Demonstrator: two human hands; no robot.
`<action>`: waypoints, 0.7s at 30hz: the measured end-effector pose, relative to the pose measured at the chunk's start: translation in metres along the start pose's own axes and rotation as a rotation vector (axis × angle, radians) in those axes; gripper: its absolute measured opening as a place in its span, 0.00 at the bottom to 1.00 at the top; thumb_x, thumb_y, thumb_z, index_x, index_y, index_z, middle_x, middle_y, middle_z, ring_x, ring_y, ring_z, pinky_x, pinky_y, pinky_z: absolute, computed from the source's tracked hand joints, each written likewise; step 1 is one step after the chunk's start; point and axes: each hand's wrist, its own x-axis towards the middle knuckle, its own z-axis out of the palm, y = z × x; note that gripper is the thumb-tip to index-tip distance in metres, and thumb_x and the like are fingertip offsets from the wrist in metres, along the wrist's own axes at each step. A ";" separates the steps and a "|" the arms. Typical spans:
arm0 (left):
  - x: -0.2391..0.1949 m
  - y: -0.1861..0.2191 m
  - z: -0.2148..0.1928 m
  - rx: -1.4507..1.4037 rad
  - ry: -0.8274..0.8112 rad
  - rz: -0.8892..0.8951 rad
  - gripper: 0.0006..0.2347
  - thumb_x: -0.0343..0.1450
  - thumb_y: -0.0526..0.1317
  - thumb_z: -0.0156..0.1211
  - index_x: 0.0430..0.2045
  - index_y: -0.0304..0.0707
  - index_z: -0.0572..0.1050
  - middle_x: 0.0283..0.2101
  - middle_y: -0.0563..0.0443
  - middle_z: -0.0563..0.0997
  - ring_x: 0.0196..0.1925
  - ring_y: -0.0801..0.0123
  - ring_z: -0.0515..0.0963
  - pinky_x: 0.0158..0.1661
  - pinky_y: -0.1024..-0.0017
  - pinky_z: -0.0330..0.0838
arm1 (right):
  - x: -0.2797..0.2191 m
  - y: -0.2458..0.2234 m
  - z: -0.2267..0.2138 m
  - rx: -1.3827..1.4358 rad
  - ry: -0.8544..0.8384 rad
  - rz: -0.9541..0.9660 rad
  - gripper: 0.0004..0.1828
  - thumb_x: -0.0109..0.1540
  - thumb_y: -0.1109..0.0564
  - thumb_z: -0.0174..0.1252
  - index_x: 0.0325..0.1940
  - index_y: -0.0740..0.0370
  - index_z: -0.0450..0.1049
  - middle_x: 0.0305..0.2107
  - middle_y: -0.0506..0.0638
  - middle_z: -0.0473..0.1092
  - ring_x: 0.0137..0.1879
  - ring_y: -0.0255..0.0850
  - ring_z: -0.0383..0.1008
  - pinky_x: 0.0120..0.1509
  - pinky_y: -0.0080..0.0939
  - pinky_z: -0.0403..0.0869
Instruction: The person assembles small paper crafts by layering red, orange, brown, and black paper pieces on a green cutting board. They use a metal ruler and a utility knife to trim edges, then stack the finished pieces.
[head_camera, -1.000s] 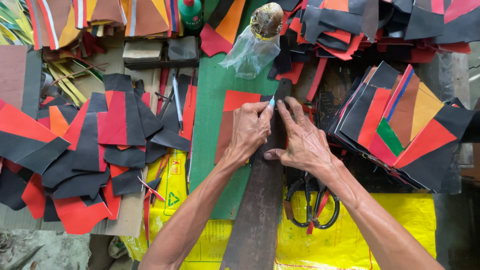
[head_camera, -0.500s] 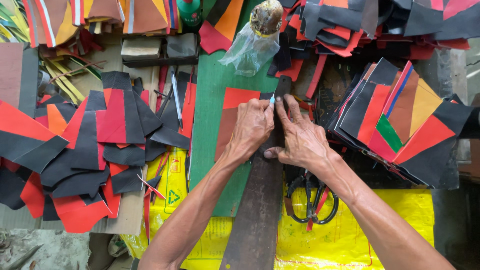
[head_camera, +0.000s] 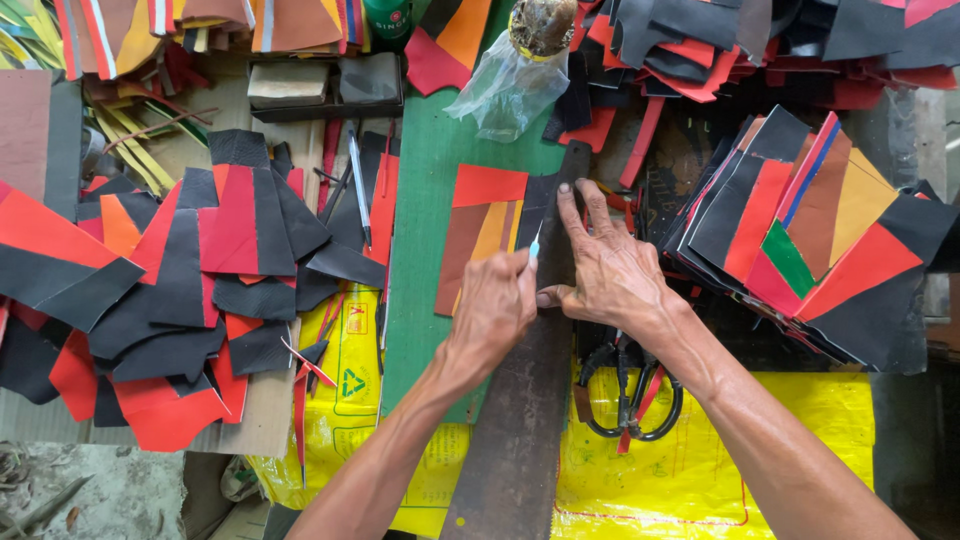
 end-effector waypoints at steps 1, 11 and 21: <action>-0.006 -0.001 0.000 -0.011 0.026 0.018 0.11 0.74 0.34 0.52 0.23 0.25 0.74 0.20 0.29 0.72 0.23 0.40 0.76 0.27 0.51 0.66 | 0.000 -0.001 0.000 -0.009 -0.009 0.006 0.73 0.41 0.35 0.77 0.78 0.58 0.41 0.74 0.59 0.42 0.65 0.66 0.65 0.57 0.61 0.74; -0.068 0.016 -0.023 0.010 0.034 0.032 0.03 0.72 0.30 0.54 0.32 0.26 0.75 0.26 0.31 0.75 0.31 0.39 0.77 0.33 0.51 0.68 | -0.002 -0.012 -0.004 -0.010 -0.013 0.025 0.75 0.40 0.34 0.78 0.78 0.59 0.41 0.73 0.59 0.41 0.68 0.66 0.61 0.58 0.62 0.73; -0.103 0.021 -0.043 0.003 -0.025 -0.142 0.07 0.71 0.31 0.58 0.39 0.27 0.79 0.26 0.35 0.78 0.29 0.45 0.79 0.31 0.57 0.70 | -0.003 -0.010 -0.003 0.031 0.020 -0.023 0.75 0.39 0.34 0.78 0.77 0.61 0.42 0.72 0.61 0.41 0.69 0.67 0.59 0.61 0.63 0.70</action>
